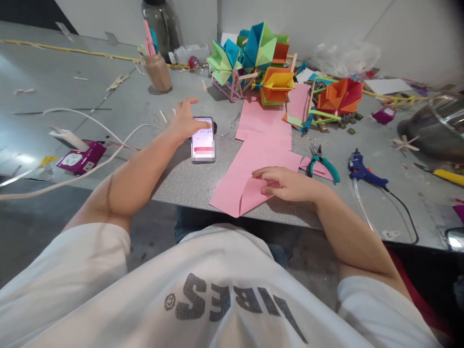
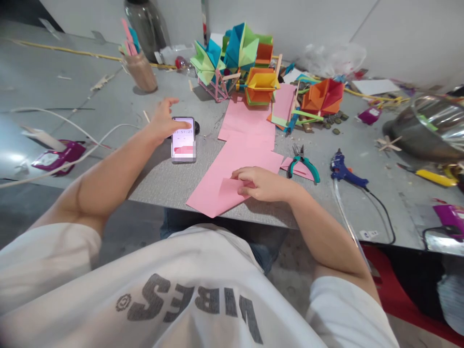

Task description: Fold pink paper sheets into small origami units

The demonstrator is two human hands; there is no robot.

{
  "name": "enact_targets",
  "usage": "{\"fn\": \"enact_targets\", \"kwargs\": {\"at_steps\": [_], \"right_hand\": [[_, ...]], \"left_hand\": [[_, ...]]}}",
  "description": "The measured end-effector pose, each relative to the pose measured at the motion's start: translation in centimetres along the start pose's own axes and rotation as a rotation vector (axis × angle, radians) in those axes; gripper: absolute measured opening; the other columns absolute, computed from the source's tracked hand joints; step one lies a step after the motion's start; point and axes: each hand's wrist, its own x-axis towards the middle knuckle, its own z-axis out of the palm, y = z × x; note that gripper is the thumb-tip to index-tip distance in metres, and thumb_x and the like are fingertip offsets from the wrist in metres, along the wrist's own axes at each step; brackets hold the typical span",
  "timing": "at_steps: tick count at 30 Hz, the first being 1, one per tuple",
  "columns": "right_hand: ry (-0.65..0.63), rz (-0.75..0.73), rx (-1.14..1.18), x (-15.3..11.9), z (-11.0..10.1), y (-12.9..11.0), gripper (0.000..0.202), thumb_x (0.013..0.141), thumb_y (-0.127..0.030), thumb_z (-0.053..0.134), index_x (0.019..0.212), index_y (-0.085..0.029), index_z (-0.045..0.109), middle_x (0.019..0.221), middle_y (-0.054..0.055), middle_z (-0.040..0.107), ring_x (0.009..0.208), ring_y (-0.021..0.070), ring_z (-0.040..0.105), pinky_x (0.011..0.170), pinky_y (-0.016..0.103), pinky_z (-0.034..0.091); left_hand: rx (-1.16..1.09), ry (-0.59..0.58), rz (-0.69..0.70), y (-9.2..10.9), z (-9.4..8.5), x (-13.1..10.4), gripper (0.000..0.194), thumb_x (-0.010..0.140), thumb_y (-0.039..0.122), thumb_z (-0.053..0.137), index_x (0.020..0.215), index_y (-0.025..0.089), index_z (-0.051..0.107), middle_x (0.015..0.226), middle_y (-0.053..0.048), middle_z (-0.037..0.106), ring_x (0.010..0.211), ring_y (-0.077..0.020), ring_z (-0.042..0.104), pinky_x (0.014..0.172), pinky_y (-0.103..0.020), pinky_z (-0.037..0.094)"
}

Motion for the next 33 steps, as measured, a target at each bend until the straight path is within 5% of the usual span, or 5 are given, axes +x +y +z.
{"fn": "enact_targets", "kwargs": {"at_steps": [15,20,26,30,33], "right_hand": [[-0.035,-0.006,-0.018,0.1,0.0,0.1,0.024,0.102,-0.034,0.072,0.119,-0.021,0.084,0.159,0.015,0.075,0.149,0.0362,0.070,0.127,0.053,0.056],[-0.035,-0.022,-0.035,0.0,0.1,0.4,0.027,0.103,-0.034,0.072,0.124,-0.021,0.084,0.158,0.014,0.076,0.147,0.0344,0.072,0.125,0.050,0.058],[-0.025,-0.036,-0.041,0.0,0.2,0.6,0.036,0.102,-0.033,0.072,0.134,-0.019,0.082,0.157,0.016,0.076,0.146,0.0346,0.072,0.124,0.050,0.058],[-0.045,-0.061,-0.029,0.1,0.1,0.4,0.023,0.103,-0.031,0.071,0.118,-0.021,0.085,0.154,0.014,0.077,0.143,0.0340,0.073,0.120,0.049,0.059],[-0.067,-0.084,-0.004,0.1,-0.2,0.4,0.014,0.102,-0.032,0.074,0.102,-0.022,0.084,0.153,0.012,0.078,0.141,0.0334,0.073,0.119,0.048,0.059]], "left_hand": [[0.215,0.025,0.013,-1.7,0.7,1.4,0.112,0.070,0.009,0.108,0.164,0.016,0.048,0.168,-0.016,0.043,0.145,-0.0248,0.045,0.126,-0.047,0.034],[0.124,0.093,0.068,-3.3,0.8,2.4,0.087,0.072,0.022,0.106,0.147,0.026,0.062,0.148,-0.010,0.057,0.138,-0.0293,0.054,0.111,-0.045,0.043],[0.208,0.039,0.045,-2.7,0.8,2.6,0.076,0.093,0.020,0.095,0.152,0.011,0.048,0.145,-0.009,0.054,0.123,-0.0145,0.043,0.117,-0.043,0.036],[0.270,0.281,0.384,0.2,1.1,-0.4,0.062,0.090,0.011,0.091,0.142,0.020,0.058,0.149,-0.013,0.055,0.142,-0.0251,0.048,0.124,-0.052,0.037],[0.261,0.134,0.719,2.6,2.0,-4.9,0.043,0.096,0.013,0.077,0.137,0.018,0.063,0.139,-0.013,0.063,0.123,-0.0244,0.062,0.114,-0.050,0.049]]}}
